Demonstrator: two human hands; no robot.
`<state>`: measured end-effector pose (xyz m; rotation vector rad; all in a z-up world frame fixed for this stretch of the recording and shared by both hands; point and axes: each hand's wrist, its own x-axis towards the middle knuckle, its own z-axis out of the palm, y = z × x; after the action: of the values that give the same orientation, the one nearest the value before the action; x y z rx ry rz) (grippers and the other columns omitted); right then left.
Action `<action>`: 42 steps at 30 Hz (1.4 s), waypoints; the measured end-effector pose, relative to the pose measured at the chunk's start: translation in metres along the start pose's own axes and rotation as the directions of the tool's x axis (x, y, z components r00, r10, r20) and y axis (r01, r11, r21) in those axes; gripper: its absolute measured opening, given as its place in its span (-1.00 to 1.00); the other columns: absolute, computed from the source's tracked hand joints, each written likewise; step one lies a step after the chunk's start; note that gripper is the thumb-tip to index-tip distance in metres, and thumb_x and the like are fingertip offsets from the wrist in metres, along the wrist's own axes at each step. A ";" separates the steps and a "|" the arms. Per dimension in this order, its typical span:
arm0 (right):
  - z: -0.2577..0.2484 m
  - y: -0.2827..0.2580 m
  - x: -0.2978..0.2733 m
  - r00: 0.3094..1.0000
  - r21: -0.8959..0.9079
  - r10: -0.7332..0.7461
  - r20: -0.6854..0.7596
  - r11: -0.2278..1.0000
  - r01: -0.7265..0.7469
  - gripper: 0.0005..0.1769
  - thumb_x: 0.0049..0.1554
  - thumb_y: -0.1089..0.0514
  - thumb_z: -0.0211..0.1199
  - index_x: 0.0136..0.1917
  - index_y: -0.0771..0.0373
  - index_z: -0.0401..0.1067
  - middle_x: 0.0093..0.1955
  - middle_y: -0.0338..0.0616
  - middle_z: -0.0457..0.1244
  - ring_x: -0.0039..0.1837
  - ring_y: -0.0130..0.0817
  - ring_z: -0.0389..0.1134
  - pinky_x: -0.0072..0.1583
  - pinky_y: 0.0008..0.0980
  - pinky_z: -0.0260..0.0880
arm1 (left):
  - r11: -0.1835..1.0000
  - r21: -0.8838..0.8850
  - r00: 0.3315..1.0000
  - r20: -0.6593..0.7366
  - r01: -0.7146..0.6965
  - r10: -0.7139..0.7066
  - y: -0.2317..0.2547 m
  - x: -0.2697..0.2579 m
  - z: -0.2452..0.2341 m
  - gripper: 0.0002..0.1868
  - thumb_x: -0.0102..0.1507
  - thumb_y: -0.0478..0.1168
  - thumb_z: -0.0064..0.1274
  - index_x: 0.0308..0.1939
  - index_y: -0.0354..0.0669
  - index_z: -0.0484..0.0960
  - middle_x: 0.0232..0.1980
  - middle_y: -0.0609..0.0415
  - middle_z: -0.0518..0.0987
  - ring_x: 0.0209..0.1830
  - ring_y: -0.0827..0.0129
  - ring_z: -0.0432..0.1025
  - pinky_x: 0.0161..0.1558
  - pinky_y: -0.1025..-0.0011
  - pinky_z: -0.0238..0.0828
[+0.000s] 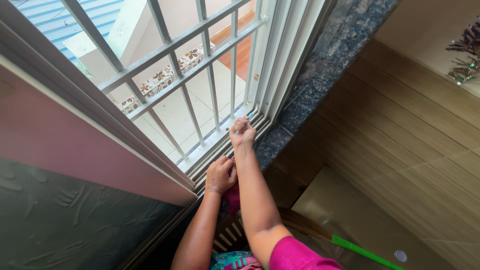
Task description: The person scrubs the window frame and sill using a toothbrush and wipes the area with a cloth. They also briefly adjust a curtain cord before resuming scrubbing.
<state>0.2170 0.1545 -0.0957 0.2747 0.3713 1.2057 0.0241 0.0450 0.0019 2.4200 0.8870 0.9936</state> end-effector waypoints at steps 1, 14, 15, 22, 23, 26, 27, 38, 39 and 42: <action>0.005 0.008 -0.016 1.000 -0.030 0.003 -0.017 1.000 -0.004 -0.74 0.33 0.10 -0.09 -0.16 0.18 0.30 -0.42 -0.41 -0.09 -0.47 -0.60 -0.20 -0.44 -0.62 -0.21 | 1.000 0.001 1.000 -0.004 -0.007 0.008 0.000 0.000 0.000 -0.95 0.10 -0.25 0.18 -0.40 -0.08 0.62 -0.37 0.06 0.49 -0.35 0.07 0.46 -0.28 0.17 0.41; 0.043 -0.099 -0.272 0.886 -0.876 -0.397 0.239 -0.482 0.021 -0.84 0.37 0.10 0.04 0.02 0.18 0.38 -0.26 -0.22 0.19 -0.32 -0.36 0.13 -0.31 -0.36 0.08 | 0.912 -0.318 0.956 -0.045 0.260 -0.289 0.060 -0.016 0.000 -0.94 0.22 -0.29 0.12 -0.30 -0.08 0.70 -0.23 0.05 0.64 -0.28 0.19 0.57 -0.22 0.33 0.49; 0.046 -0.121 -0.284 0.830 -0.660 -0.377 0.412 -0.751 -0.014 -0.86 0.32 0.15 0.06 0.06 0.17 0.43 -0.20 -0.12 0.28 -0.25 -0.20 0.27 -0.25 -0.27 0.22 | 0.882 -0.367 0.947 -0.011 0.295 -0.321 0.069 -0.023 0.012 -0.93 0.23 -0.30 0.11 -0.29 -0.11 0.71 -0.23 0.03 0.64 -0.27 0.20 0.58 -0.20 0.36 0.49; 0.070 -0.163 -0.296 0.602 -0.561 -0.500 0.623 -0.822 -0.102 -0.67 0.27 0.14 0.08 0.30 0.10 0.40 -0.06 0.03 0.40 -0.01 -0.01 0.48 0.01 -0.10 0.45 | 0.677 -0.514 0.850 0.353 0.526 -0.392 0.121 -0.064 0.097 -0.86 0.29 -0.27 0.08 -0.13 -0.17 0.70 -0.19 0.00 0.70 -0.18 0.30 0.62 -0.08 0.38 0.53; 0.061 -0.173 -0.286 0.703 -0.446 -0.480 0.526 -0.859 -0.253 -0.66 0.27 0.13 0.09 0.30 0.06 0.42 -0.05 0.06 0.40 0.02 0.05 0.46 0.04 -0.05 0.44 | 0.656 -0.444 0.787 0.433 0.610 -0.439 0.126 -0.068 0.105 -0.84 0.29 -0.25 0.09 -0.09 -0.16 0.71 -0.20 -0.02 0.71 -0.20 0.28 0.60 -0.08 0.37 0.52; 0.021 -0.216 -0.271 0.786 -0.050 -0.597 0.160 -0.800 -0.598 -0.70 0.26 0.09 0.10 0.21 -0.02 0.52 0.03 0.06 0.39 0.12 0.12 0.42 0.14 0.05 0.40 | 0.670 -0.435 0.794 0.419 0.602 -0.441 0.128 -0.081 0.111 -0.74 0.26 -0.24 0.16 0.03 -0.15 0.68 -0.10 -0.01 0.71 -0.11 0.33 0.60 -0.02 0.40 0.50; 0.023 -0.234 -0.274 0.717 0.039 -0.692 0.079 -0.717 -0.696 -0.73 0.26 0.08 0.10 0.12 -0.01 0.59 0.07 0.01 0.39 0.16 0.08 0.42 0.18 0.05 0.41 | 0.694 -0.472 0.837 0.361 0.544 -0.411 0.125 -0.074 0.112 -0.70 0.24 -0.24 0.18 0.06 -0.15 0.67 -0.03 0.00 0.70 -0.05 0.37 0.60 0.01 0.42 0.49; 0.096 -0.157 -0.326 0.812 -0.485 -0.369 0.453 -0.866 -0.123 -0.62 0.22 0.24 0.08 0.32 0.19 0.36 -0.14 -0.01 0.38 -0.07 -0.05 0.46 -0.03 -0.14 0.42 | 0.847 -0.478 0.960 -0.029 0.233 -0.280 0.134 -0.006 0.037 -0.64 0.28 -0.34 0.19 0.17 -0.20 0.64 -0.07 -0.02 0.57 -0.10 0.29 0.54 -0.01 0.38 0.48; 0.097 -0.146 -0.329 0.815 -0.507 -0.308 0.491 -0.861 -0.020 -0.61 0.24 0.26 0.05 0.33 0.22 0.33 -0.18 -0.02 0.36 -0.10 -0.08 0.46 -0.04 -0.19 0.42 | 0.851 -0.472 0.961 -0.028 0.230 -0.275 0.135 -0.007 0.029 -0.65 0.28 -0.34 0.18 0.17 -0.20 0.64 -0.07 -0.01 0.57 -0.11 0.31 0.54 -0.02 0.39 0.49; 0.097 -0.124 -0.337 0.835 -0.550 -0.207 0.510 -0.824 0.132 -0.68 0.26 0.25 0.05 0.29 0.24 0.33 -0.20 -0.15 0.33 -0.18 -0.29 0.41 -0.08 -0.34 0.39 | 0.855 -0.453 0.938 -0.105 0.251 -0.331 0.134 -0.020 0.009 -0.64 0.28 -0.36 0.18 0.18 -0.20 0.64 -0.08 0.01 0.56 -0.10 0.33 0.52 -0.01 0.41 0.47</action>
<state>0.2597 -0.2059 -0.0122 -1.8083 -0.9817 0.2350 0.0740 -0.0672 0.0589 1.7820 0.9412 1.1587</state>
